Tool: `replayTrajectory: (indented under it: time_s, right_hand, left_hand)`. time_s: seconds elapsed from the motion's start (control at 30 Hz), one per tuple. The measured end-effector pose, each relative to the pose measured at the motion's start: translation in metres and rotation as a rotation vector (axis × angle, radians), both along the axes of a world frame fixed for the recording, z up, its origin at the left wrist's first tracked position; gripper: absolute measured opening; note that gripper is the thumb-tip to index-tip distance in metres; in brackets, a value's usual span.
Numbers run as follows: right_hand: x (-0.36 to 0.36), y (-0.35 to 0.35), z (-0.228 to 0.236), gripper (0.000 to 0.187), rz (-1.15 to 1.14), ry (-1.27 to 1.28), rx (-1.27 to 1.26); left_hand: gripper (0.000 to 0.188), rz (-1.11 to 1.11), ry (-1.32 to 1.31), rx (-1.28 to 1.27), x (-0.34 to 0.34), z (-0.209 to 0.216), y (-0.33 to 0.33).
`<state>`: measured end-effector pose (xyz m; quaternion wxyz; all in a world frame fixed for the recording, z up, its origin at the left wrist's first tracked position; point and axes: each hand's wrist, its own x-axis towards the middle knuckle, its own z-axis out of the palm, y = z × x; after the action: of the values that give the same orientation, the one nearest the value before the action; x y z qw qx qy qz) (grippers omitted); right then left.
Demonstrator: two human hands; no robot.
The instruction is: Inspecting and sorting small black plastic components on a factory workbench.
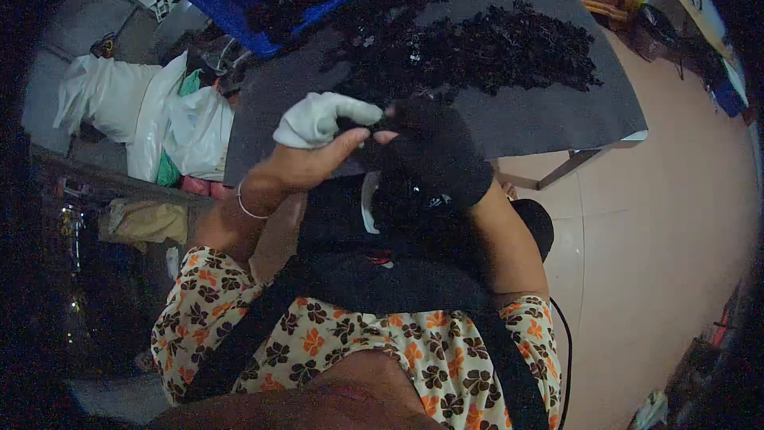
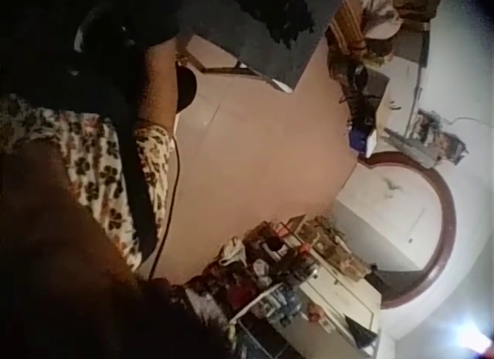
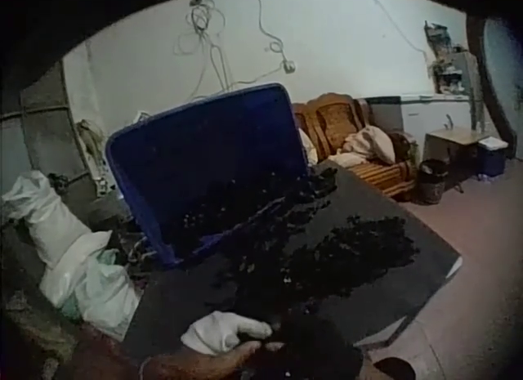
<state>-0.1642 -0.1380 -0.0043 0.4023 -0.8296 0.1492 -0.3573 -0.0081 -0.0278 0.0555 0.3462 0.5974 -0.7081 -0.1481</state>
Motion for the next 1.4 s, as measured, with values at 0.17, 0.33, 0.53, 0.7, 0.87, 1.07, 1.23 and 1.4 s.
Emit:
replayTrajectory:
  time_s: [0.17, 0.33, 0.53, 0.7, 0.87, 1.07, 1.23, 1.4]
  right_hand:
    - [-0.008, 0.004, 0.012, 0.028, 0.12, 0.22, 0.061]
    - [-0.017, -0.008, 0.002, 0.025, 0.242, 0.204, -0.298]
    - [-0.009, -0.021, 0.0, 0.024, -0.357, 0.293, -0.415]
    - [-0.01, -0.017, 0.014, 0.024, -0.309, 0.369, -0.394]
    - [-0.019, -0.031, -0.027, 0.028, -0.451, 0.257, -0.384]
    - [-0.019, -0.042, -0.025, 0.028, -0.447, 0.347, -0.305]
    - [-0.016, -0.038, -0.026, 0.023, -0.361, 0.038, -0.309]
    - [-0.002, 0.0, 0.003, 0.019, 0.134, -0.175, 0.717]
  left_hand:
    - [0.028, -0.089, 0.26, 0.17, 0.004, -0.008, -0.002]
    - [0.031, -0.002, -0.311, -0.141, 0.048, 0.0, -0.064]
    - [0.03, 0.259, -0.565, 0.001, 0.085, -0.029, -0.195]
    - [0.031, 0.383, -0.543, 0.259, 0.073, -0.037, -0.213]
    - [0.029, 0.367, -0.666, -0.186, 0.083, -0.028, -0.171]
    - [0.031, 0.249, 0.677, 0.099, 0.059, -0.015, -0.077]
    - [0.033, 0.127, 0.905, 0.237, 0.047, -0.018, -0.051]
    - [0.031, 0.078, 0.94, 0.369, 0.03, -0.018, -0.042]
